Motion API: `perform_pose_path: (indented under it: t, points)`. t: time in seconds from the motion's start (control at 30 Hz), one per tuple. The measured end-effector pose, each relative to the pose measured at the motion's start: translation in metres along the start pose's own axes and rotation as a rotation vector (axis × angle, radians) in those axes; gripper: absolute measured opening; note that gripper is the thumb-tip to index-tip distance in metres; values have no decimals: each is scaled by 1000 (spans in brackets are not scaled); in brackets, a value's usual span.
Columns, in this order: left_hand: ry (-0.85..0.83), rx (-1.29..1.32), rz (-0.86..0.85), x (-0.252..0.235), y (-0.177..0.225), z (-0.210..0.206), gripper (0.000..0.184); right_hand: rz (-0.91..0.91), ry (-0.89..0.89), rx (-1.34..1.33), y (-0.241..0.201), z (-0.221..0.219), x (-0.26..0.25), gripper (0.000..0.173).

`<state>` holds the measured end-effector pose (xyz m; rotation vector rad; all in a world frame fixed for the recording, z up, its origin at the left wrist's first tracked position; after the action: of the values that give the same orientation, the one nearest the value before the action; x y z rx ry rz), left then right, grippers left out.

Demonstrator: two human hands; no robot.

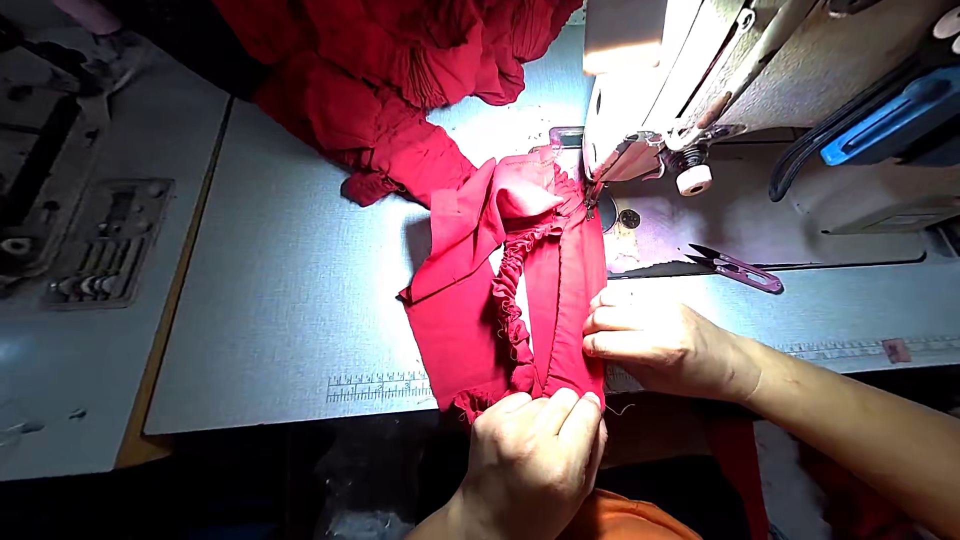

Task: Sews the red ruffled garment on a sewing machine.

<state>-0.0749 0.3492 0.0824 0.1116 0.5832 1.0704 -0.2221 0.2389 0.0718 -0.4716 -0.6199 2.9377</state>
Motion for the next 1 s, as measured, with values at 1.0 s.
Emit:
perform_pose_path:
  t: [1.0]
  points:
    - [-30,744,253,15,-6,-15,13,-694,946,-1853,-89,-79,12,7]
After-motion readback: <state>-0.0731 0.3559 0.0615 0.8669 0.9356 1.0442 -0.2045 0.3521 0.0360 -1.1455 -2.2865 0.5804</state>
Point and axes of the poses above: each hand's wrist, its own x-axis away from the middle knuckle, its own z-axis out of the back of the hand, y = z × x, the point moved 4 cm from there along -x, towards the middle knuckle, and after that the axes turned 13 degrees about -y, right-handed, at the moved point
